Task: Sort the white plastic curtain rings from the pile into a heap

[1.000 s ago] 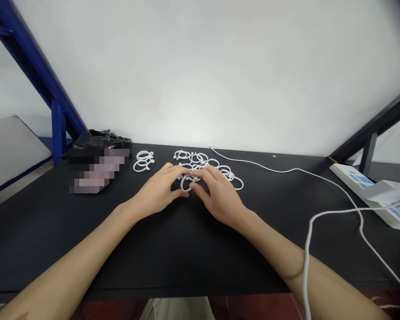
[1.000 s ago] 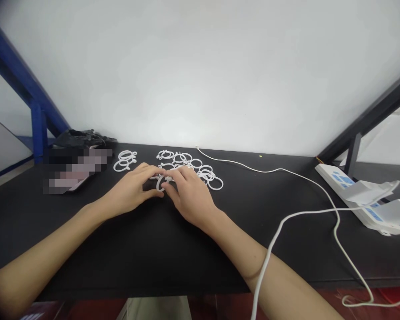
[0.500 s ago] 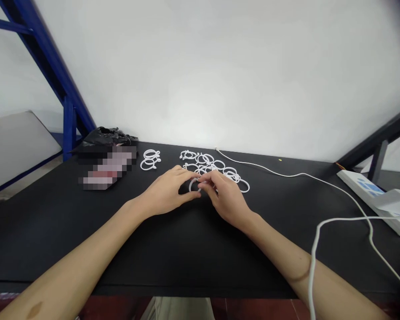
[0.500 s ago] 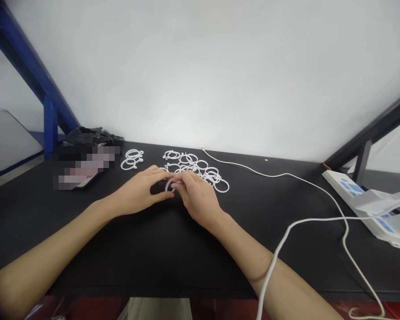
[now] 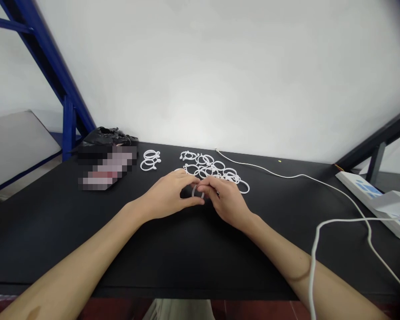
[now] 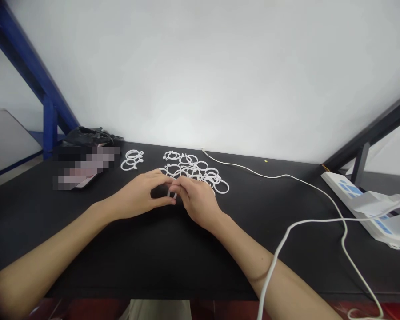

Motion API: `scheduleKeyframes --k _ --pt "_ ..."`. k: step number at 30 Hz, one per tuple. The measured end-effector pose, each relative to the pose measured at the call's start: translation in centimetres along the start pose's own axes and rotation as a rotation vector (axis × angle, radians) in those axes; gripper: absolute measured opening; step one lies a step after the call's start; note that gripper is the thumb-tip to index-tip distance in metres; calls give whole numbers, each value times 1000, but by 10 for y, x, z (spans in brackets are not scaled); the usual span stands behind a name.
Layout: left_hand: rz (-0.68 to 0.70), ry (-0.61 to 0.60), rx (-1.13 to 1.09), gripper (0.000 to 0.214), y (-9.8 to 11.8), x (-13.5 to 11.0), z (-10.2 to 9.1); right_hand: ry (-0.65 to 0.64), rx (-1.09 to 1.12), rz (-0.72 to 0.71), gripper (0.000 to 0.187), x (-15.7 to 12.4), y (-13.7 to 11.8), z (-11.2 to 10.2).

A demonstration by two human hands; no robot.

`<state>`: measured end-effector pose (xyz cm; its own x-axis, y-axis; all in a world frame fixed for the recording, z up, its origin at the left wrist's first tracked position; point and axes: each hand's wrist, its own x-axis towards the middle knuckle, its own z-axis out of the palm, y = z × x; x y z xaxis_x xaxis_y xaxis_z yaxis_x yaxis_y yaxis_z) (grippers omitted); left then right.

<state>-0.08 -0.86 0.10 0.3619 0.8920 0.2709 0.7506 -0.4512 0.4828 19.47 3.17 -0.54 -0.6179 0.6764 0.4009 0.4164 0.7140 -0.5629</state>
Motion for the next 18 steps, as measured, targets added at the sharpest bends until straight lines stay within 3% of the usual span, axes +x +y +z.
scheduleKeyframes --k 13,15,18 --pt "53 -19 82 27 9 0 -3 -22 13 52 14 -1 -5 1" --pt "29 15 105 25 6 2 -2 -18 27 78 13 -1 -5 1" --pt "-75 166 171 32 -8 4 -5 -10 2 97 28 -1 -5 2"
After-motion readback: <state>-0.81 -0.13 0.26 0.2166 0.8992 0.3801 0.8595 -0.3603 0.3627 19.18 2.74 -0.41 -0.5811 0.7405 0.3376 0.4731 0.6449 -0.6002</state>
